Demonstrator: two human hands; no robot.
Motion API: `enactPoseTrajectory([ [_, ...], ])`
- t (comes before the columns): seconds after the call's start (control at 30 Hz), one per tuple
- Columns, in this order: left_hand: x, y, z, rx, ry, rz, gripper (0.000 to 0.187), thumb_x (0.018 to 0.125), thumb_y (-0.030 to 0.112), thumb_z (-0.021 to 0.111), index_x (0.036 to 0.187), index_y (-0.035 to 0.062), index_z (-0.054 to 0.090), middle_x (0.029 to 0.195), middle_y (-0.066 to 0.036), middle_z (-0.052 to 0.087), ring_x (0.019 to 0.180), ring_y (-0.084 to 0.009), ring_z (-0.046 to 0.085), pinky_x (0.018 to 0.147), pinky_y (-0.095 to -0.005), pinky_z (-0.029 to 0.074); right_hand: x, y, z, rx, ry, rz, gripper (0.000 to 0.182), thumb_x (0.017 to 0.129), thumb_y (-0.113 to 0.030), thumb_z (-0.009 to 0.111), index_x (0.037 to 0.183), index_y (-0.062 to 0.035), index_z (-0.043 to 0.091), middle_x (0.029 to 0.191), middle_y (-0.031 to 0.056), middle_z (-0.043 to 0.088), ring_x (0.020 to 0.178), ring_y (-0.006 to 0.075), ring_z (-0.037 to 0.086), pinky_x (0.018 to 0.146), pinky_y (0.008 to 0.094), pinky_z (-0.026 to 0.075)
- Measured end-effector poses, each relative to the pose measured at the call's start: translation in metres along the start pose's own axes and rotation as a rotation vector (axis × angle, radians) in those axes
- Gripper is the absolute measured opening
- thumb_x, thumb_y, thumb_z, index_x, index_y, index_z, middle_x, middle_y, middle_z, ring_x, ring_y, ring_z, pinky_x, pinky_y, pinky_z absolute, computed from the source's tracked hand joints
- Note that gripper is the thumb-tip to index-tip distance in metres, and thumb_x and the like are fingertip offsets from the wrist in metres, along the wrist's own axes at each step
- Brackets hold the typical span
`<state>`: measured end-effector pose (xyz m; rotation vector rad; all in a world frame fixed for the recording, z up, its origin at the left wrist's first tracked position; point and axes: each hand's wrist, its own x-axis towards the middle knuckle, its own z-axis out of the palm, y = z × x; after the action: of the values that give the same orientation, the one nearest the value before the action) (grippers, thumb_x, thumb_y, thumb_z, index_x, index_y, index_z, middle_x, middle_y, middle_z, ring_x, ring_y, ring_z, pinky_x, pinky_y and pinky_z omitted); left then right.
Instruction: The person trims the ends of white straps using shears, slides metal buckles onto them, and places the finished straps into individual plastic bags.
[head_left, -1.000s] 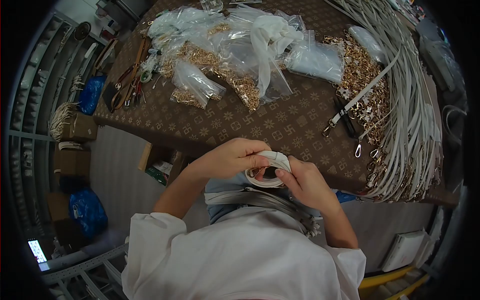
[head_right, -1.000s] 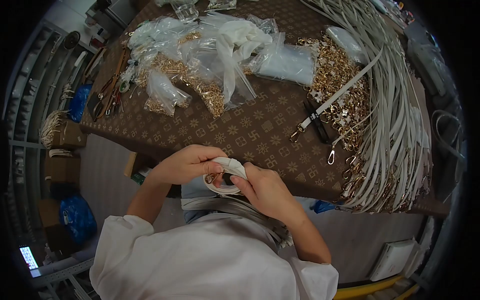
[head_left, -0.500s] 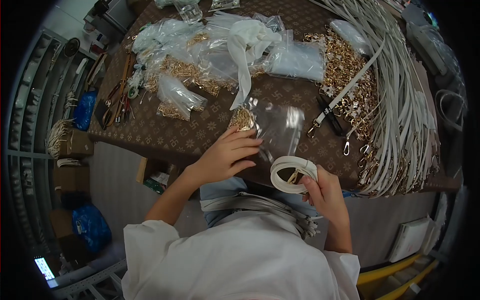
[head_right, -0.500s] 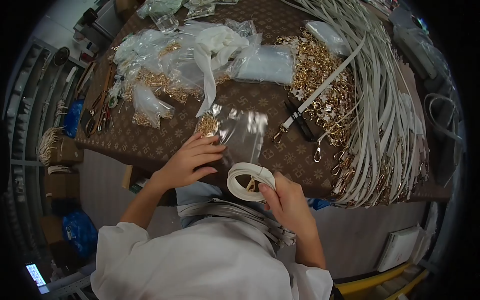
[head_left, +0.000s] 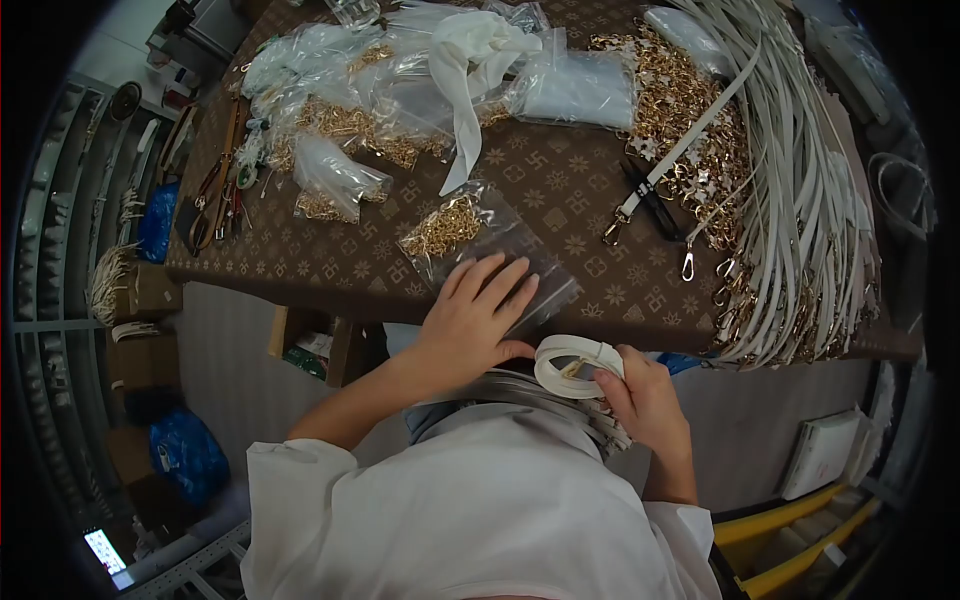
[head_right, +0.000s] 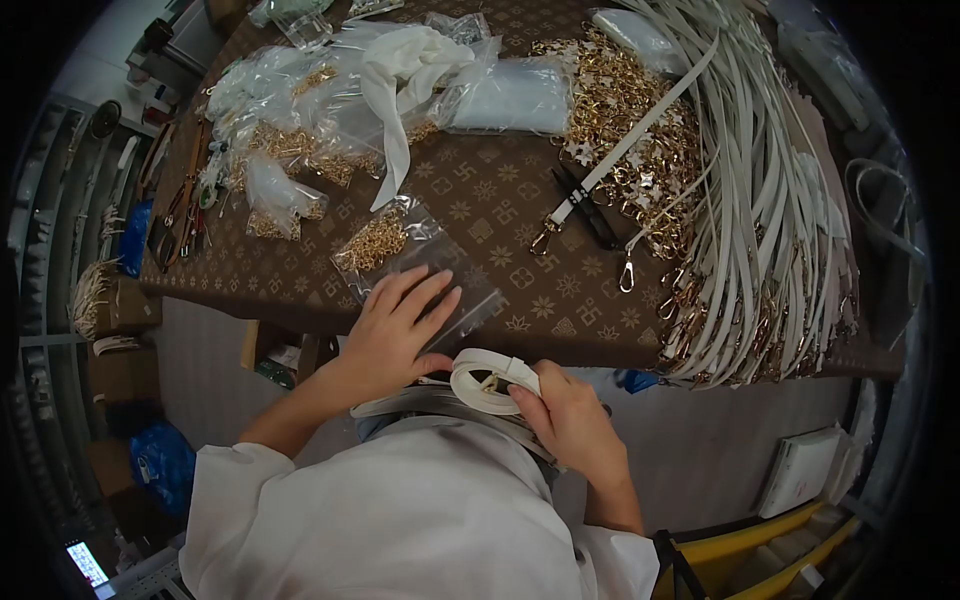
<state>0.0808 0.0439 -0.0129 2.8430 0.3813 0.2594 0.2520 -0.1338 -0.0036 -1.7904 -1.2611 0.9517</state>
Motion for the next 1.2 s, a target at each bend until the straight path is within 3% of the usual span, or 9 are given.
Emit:
enactPoseTrajectory([
  [0.23, 0.036, -0.038, -0.004, -0.017, -0.046, 0.096, 0.068, 0.075, 0.057, 0.057, 0.119, 0.0064, 0.054, 0.134, -0.014, 0.039, 0.128, -0.0360, 0.028, 0.105, -0.0496, 0.023, -0.002, -0.001, 0.001, 0.004, -0.008, 0.012, 0.019, 0.086, -0.016, 0.057, 0.084, 0.0013, 0.049, 0.076, 0.0180, 0.056, 0.069, 0.0360, 0.056, 0.058, 0.0405, 0.044],
  [0.3, 0.034, -0.024, -0.013, -0.028, -0.025, 0.104, 0.067, 0.071, 0.054, 0.064, 0.114, 0.0023, 0.056, 0.131, -0.015, 0.042, 0.125, -0.0346, 0.033, 0.105, -0.0489, 0.024, 0.001, -0.003, 0.002, -0.008, -0.005, -0.009, 0.018, 0.086, -0.015, 0.056, 0.086, 0.0014, 0.049, 0.079, 0.0179, 0.057, 0.071, 0.0356, 0.057, 0.060, 0.0404, 0.044],
  [0.37, 0.030, -0.009, -0.018, 0.091, 0.000, 0.146, 0.054, 0.073, 0.037, 0.066, 0.109, -0.0026, 0.057, 0.116, -0.015, 0.049, 0.113, -0.0319, 0.044, 0.099, -0.0456, 0.032, 0.005, 0.000, 0.005, -0.116, 0.123, -0.292, 0.018, 0.088, -0.012, 0.055, 0.095, 0.0038, 0.053, 0.081, 0.0147, 0.059, 0.059, 0.0215, 0.060, 0.051, 0.0301, 0.046],
  [0.57, 0.010, 0.000, -0.020, -0.024, -0.031, 0.057, 0.032, 0.071, 0.006, 0.063, 0.101, -0.0042, 0.058, 0.088, -0.010, 0.052, 0.087, -0.0258, 0.052, 0.076, -0.0372, 0.043, 0.014, -0.002, 0.008, 0.066, 0.047, -0.192, 0.023, 0.088, -0.012, 0.054, 0.103, 0.0054, 0.052, 0.102, 0.0156, 0.058, 0.063, 0.0231, 0.060, 0.058, 0.0307, 0.049],
  [0.7, 0.015, -0.010, -0.023, -0.190, -0.021, -0.040, 0.026, 0.069, 0.003, 0.065, 0.094, -0.0034, 0.062, 0.080, -0.011, 0.054, 0.076, -0.0263, 0.057, 0.066, -0.0344, 0.047, 0.023, 0.000, 0.013, 0.130, -0.007, -0.162, 0.025, 0.086, -0.011, 0.055, 0.106, 0.0044, 0.052, 0.112, 0.0157, 0.056, 0.072, 0.0258, 0.062, 0.063, 0.0318, 0.051],
  [0.77, 0.027, -0.013, -0.021, -0.700, -0.090, -0.321, 0.018, 0.068, 0.000, 0.067, 0.085, -0.0034, 0.065, 0.072, -0.010, 0.057, 0.066, -0.0210, 0.061, 0.059, -0.0300, 0.048, 0.031, -0.003, 0.019, 0.011, 0.036, -0.426, 0.022, 0.085, -0.010, 0.056, 0.100, 0.0046, 0.052, 0.121, 0.0165, 0.053, 0.082, 0.0300, 0.062, 0.065, 0.0334, 0.051],
  [0.87, 0.034, -0.022, -0.007, -0.938, -0.107, -0.385, 0.014, 0.068, -0.001, 0.069, 0.081, -0.0040, 0.065, 0.072, -0.009, 0.059, 0.065, -0.0136, 0.062, 0.058, -0.0253, 0.049, 0.042, -0.001, 0.035, -0.054, 0.017, -0.446, 0.021, 0.085, -0.015, 0.057, 0.087, 0.0042, 0.047, 0.125, 0.0185, 0.049, 0.081, 0.0348, 0.061, 0.066, 0.0384, 0.051],
  [1.1, 0.032, -0.031, -0.012, -0.981, -0.147, -0.534, 0.016, 0.070, 0.001, 0.071, 0.085, 0.0002, 0.068, 0.074, -0.002, 0.059, 0.066, -0.0057, 0.056, 0.056, -0.0209, 0.044, 0.043, 0.003, 0.039, -0.171, 0.022, -0.392, 0.020, 0.081, -0.011, 0.060, 0.078, 0.0011, 0.043, 0.129, 0.0175, 0.046, 0.087, 0.0328, 0.060, 0.066, 0.0358, 0.051],
  [1.2, 0.033, -0.035, -0.023, -0.808, 0.054, -0.418, 0.015, 0.071, 0.001, 0.071, 0.085, 0.0003, 0.068, 0.073, -0.002, 0.058, 0.064, -0.0065, 0.054, 0.054, -0.0216, 0.042, 0.042, 0.000, 0.039, -0.297, 0.009, -0.361, 0.021, 0.081, -0.010, 0.060, 0.077, 0.0005, 0.042, 0.129, 0.0180, 0.046, 0.084, 0.0335, 0.060, 0.065, 0.0360, 0.051],
])
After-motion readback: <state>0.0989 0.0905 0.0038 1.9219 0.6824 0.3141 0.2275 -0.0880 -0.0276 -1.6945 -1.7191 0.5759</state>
